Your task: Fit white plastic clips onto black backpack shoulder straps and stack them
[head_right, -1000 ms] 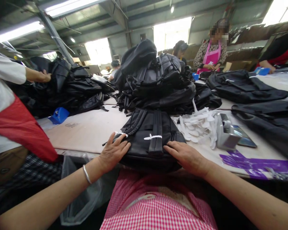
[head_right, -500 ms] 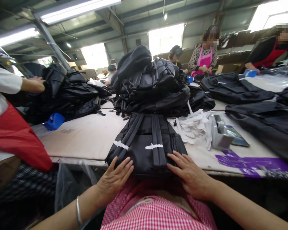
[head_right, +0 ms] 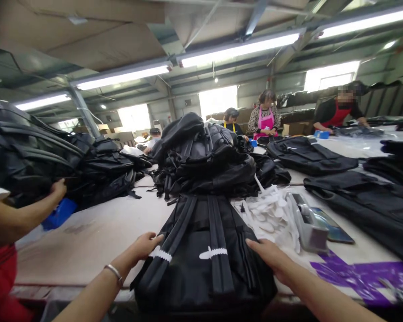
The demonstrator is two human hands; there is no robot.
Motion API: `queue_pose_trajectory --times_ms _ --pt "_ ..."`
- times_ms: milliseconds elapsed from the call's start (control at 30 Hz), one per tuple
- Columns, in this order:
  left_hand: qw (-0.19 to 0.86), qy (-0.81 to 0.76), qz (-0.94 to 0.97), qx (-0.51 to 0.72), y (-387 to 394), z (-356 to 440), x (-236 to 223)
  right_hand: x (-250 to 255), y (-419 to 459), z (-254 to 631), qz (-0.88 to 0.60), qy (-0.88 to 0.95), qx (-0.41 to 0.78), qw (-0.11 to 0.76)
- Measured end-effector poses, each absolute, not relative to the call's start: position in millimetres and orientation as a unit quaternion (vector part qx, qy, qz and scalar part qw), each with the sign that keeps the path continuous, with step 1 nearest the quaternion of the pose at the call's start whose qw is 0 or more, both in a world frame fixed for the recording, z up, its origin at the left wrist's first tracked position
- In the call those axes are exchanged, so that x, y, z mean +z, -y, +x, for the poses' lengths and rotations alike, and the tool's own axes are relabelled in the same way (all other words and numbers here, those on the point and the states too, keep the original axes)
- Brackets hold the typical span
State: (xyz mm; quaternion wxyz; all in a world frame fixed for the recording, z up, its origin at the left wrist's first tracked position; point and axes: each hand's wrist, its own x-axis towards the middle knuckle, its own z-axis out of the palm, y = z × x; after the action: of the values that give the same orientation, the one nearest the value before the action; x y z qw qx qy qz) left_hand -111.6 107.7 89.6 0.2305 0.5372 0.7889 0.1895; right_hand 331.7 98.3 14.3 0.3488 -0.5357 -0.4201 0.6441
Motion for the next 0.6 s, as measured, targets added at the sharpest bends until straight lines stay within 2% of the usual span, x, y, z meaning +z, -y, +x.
queue_pose_trajectory --times_ms 133,267,400,533,600 --pt "0.239 -0.784 0.548 0.168 -135 -105 76 22 -103 321 -0.503 0.267 0.753 0.329" --pt "0.227 -0.767 0.589 0.114 -164 -104 52 23 -114 313 -0.466 0.204 0.791 0.341" --pt "0.241 -0.768 0.575 0.149 -179 -106 42 18 -119 310 -0.454 0.168 0.809 0.334" --pt "0.396 -0.739 0.489 0.241 -154 -104 65 27 -106 311 -0.436 0.205 0.789 0.382" --pt "0.517 -0.648 0.459 0.319 -136 -104 75 34 -97 315 -0.405 0.248 0.781 0.405"
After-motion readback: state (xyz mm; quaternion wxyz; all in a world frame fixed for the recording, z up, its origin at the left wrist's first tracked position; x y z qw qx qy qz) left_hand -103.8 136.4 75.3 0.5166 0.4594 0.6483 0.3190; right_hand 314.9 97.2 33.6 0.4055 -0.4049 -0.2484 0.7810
